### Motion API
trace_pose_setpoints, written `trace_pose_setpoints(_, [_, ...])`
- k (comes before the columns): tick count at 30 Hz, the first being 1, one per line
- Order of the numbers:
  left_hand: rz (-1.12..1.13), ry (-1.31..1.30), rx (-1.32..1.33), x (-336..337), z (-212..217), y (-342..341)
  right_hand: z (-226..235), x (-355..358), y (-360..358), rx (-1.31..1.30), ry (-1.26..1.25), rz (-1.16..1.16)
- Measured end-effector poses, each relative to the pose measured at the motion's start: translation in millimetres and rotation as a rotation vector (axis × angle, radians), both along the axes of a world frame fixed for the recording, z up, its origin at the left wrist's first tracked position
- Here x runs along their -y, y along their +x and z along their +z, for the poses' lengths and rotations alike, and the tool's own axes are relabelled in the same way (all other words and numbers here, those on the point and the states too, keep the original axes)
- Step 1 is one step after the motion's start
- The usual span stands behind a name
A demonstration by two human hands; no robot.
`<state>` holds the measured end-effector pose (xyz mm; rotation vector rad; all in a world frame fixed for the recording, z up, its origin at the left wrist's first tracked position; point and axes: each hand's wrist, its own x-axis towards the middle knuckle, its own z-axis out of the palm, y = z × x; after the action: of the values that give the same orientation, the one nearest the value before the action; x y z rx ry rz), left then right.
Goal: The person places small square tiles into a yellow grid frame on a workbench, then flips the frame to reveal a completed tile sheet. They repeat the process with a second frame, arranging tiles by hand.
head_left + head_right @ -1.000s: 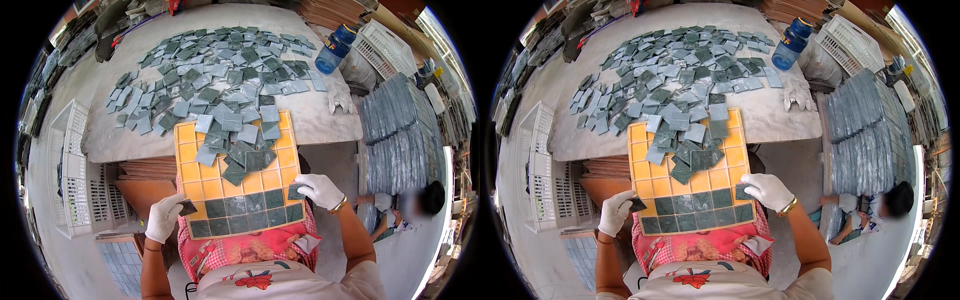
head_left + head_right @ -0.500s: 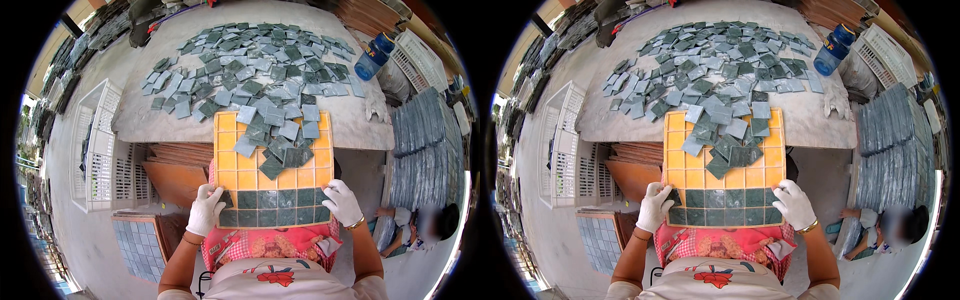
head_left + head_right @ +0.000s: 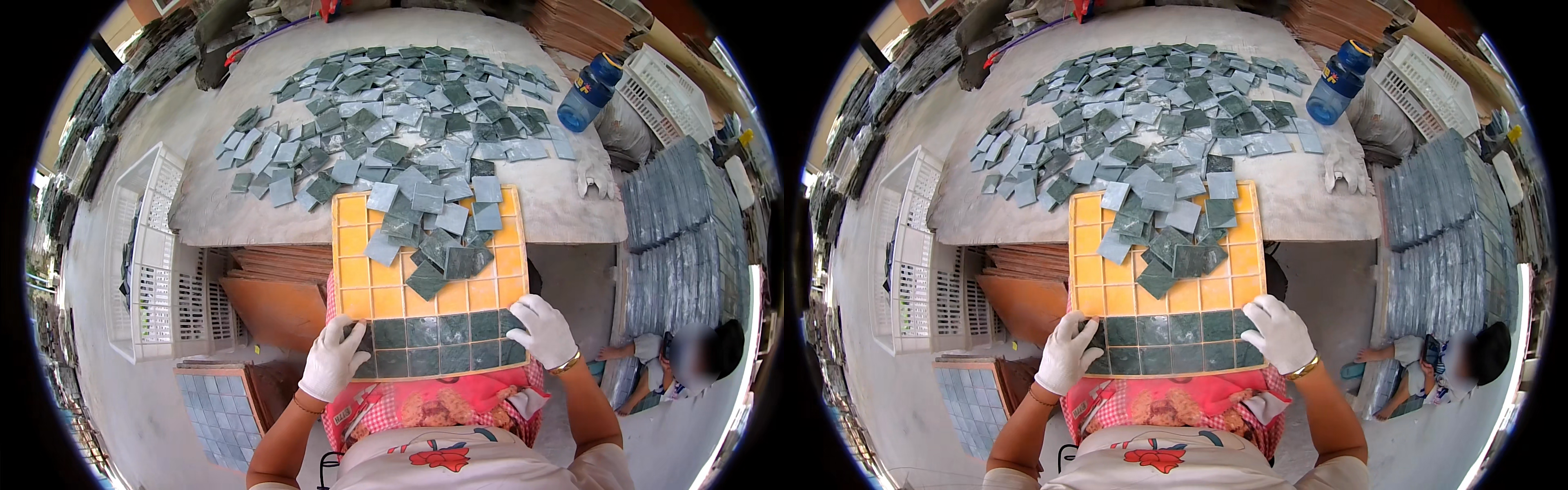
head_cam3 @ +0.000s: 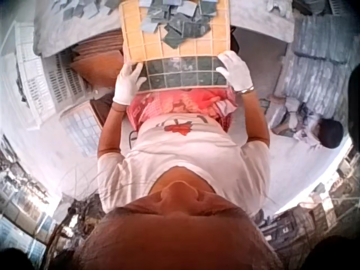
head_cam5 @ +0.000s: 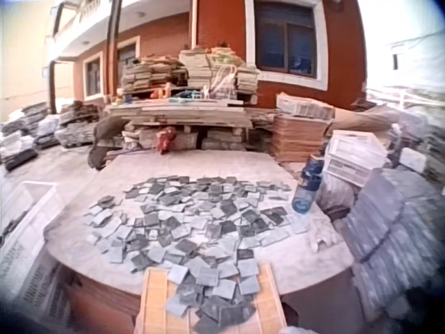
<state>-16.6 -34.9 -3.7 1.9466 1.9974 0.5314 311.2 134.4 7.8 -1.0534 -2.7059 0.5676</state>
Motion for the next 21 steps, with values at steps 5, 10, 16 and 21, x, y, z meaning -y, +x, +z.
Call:
trace_pose_setpoints(5, [0.0,-0.008,-0.006,-3,-6,-13,-3,-9,2,0.043,-0.014,0.049])
trace_pose_setpoints(10, [0.043,0.04,-0.079,-22,5,-12,15,-18,-59,-0.088,0.084,-0.016])
trace_pose_setpoints(16, [-0.172,0.275,-0.138,-112,1,32,-13,-47,-104,-0.087,0.216,-0.002])
trace_pose_setpoints(21, [-0.316,0.033,-0.153,-131,0,19,17,-49,-78,-0.119,0.088,0.011])
